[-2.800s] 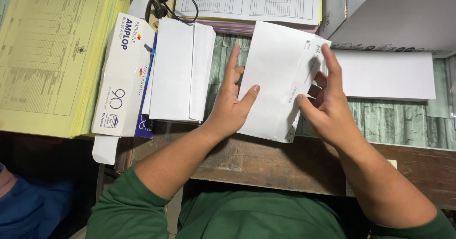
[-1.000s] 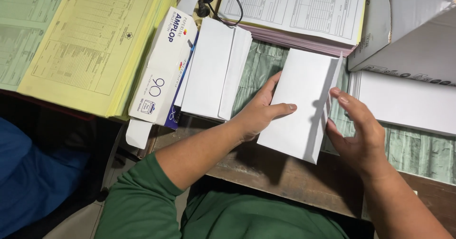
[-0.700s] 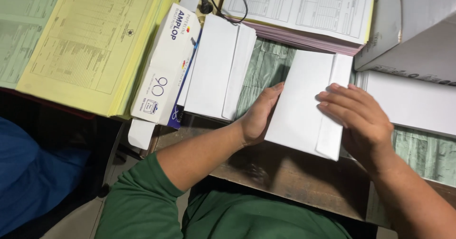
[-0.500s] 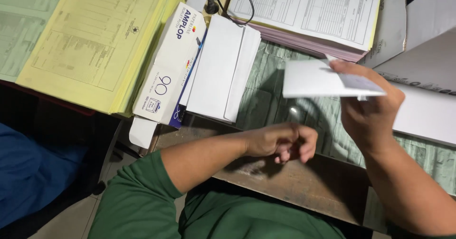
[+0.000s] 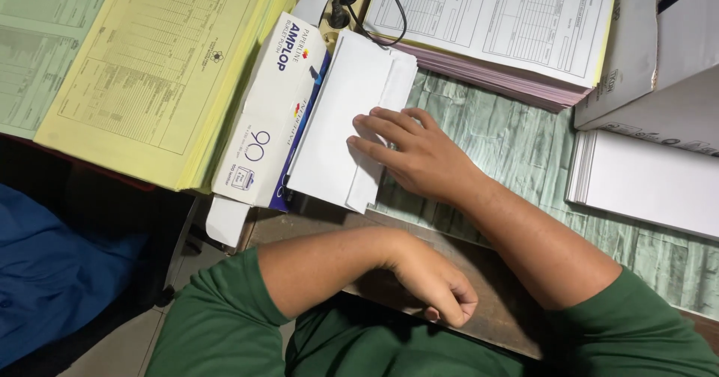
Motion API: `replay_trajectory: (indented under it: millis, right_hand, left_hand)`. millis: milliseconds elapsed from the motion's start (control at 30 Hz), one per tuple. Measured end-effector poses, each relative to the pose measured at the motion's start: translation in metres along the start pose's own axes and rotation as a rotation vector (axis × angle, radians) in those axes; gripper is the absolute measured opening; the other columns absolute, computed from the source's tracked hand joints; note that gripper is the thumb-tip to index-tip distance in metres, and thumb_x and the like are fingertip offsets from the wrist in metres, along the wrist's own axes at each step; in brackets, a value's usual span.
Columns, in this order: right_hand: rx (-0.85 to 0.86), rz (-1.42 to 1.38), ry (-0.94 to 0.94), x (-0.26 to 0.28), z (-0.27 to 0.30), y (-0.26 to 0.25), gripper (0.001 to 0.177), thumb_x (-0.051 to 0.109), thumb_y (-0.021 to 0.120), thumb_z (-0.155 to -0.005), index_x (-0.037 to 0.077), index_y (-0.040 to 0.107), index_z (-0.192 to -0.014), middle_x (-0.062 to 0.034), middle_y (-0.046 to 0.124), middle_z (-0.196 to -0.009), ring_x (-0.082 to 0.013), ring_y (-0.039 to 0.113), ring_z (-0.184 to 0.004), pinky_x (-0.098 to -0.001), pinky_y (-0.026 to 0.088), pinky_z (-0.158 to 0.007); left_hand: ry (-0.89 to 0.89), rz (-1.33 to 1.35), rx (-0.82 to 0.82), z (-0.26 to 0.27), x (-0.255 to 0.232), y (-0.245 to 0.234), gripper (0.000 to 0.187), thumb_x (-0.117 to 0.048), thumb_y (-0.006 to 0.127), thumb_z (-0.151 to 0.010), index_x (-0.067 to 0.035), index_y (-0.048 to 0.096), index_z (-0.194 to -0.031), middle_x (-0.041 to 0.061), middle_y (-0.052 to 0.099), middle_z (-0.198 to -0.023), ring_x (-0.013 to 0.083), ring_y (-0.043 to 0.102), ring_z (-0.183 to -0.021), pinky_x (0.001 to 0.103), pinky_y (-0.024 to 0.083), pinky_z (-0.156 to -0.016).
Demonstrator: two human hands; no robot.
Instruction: Folding paper documents and inserting them into envelopes at a desk
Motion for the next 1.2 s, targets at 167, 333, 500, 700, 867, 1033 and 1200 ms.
replay_trajectory:
  millis: [167, 333, 500, 700, 867, 1033, 1200]
  right_hand:
    - [0.023, -0.016, 0.03, -0.001, -0.008, -0.004, 0.041, 0.003, 0.063, -0.098, 0.016, 0.057, -0.137, -0.0085, 0.054, -0.152, -0.0322, 0.056, -0.134, -0.0497, 0.042, -0.094]
    - [0.174, -0.117, 0.031, -0.004, -0.015, 0.004, 0.055, 0.026, 0.069, -0.092, 0.012, 0.051, -0.141, -0.0064, 0.039, -0.165, -0.0342, 0.039, -0.152, -0.0663, 0.03, -0.115]
    - [0.169, -0.127, -0.021, -0.005, -0.025, 0.002, 0.059, 0.037, 0.043, -0.092, 0.012, 0.053, -0.145, -0.0105, 0.043, -0.162, -0.0373, 0.042, -0.149, -0.0726, 0.027, -0.109]
    - [0.184, -0.148, 0.021, -0.009, -0.034, 0.014, 0.057, 0.044, 0.032, -0.099, 0.008, 0.055, -0.137, -0.0125, 0.05, -0.156, -0.0379, 0.048, -0.143, -0.0721, 0.029, -0.105]
    - [0.158, -0.143, 0.052, -0.01, -0.029, 0.024, 0.061, 0.044, 0.04, -0.095, 0.007, 0.05, -0.142, -0.0096, 0.052, -0.154, -0.0362, 0.048, -0.142, -0.0701, 0.032, -0.102]
    - [0.16, -0.172, 0.061, -0.008, -0.031, 0.021, 0.048, 0.038, 0.04, -0.094, 0.009, 0.057, -0.127, -0.0087, 0.054, -0.152, -0.0354, 0.049, -0.139, -0.0703, 0.035, -0.1]
    - [0.2, -0.182, 0.099, -0.011, -0.034, 0.025, 0.063, 0.033, 0.044, -0.086, 0.012, 0.053, -0.145, -0.0063, 0.055, -0.152, -0.0313, 0.048, -0.139, -0.0678, 0.033, -0.101]
  left_hand:
    - [-0.013, 0.007, 0.002, -0.01, 0.011, -0.002, 0.019, -0.024, 0.055, -0.087, -0.007, 0.058, -0.095, 0.01, 0.058, -0.076, 0.0205, 0.053, -0.057, 0.031, 0.045, -0.05]
    - [-0.013, 0.019, 0.004, -0.014, 0.015, -0.003, 0.022, -0.025, 0.055, -0.088, -0.008, 0.061, -0.1, 0.011, 0.059, -0.078, 0.0201, 0.052, -0.059, 0.032, 0.047, -0.05]
    - [0.005, -0.026, -0.005, -0.018, 0.018, -0.005, 0.03, -0.021, 0.054, -0.086, -0.009, 0.062, -0.112, 0.01, 0.062, -0.08, 0.0164, 0.054, -0.06, 0.029, 0.046, -0.048]
    - [-0.056, -0.036, -0.01, -0.007, 0.005, -0.004, 0.039, -0.022, 0.052, -0.084, -0.009, 0.061, -0.119, 0.011, 0.062, -0.081, 0.018, 0.054, -0.057, 0.028, 0.044, -0.049]
    - [-0.086, -0.054, -0.035, -0.001, -0.002, -0.004, 0.044, -0.023, 0.053, -0.081, -0.009, 0.061, -0.122, 0.011, 0.063, -0.082, 0.019, 0.056, -0.059, 0.029, 0.046, -0.052]
    - [-0.086, -0.05, -0.042, 0.001, -0.006, -0.004, 0.046, -0.023, 0.052, -0.082, -0.01, 0.062, -0.125, 0.011, 0.064, -0.083, 0.0188, 0.057, -0.061, 0.029, 0.048, -0.052]
    - [-0.076, -0.045, -0.034, -0.005, 0.001, -0.004, 0.047, -0.025, 0.05, -0.084, -0.01, 0.06, -0.127, 0.012, 0.064, -0.083, 0.019, 0.056, -0.061, 0.029, 0.048, -0.05]
Point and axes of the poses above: each hand's wrist, its own z-axis away from the middle knuckle, its own y-axis out of the palm, x = y × z, the point moved 3 cm from there along -z, towards the middle knuckle
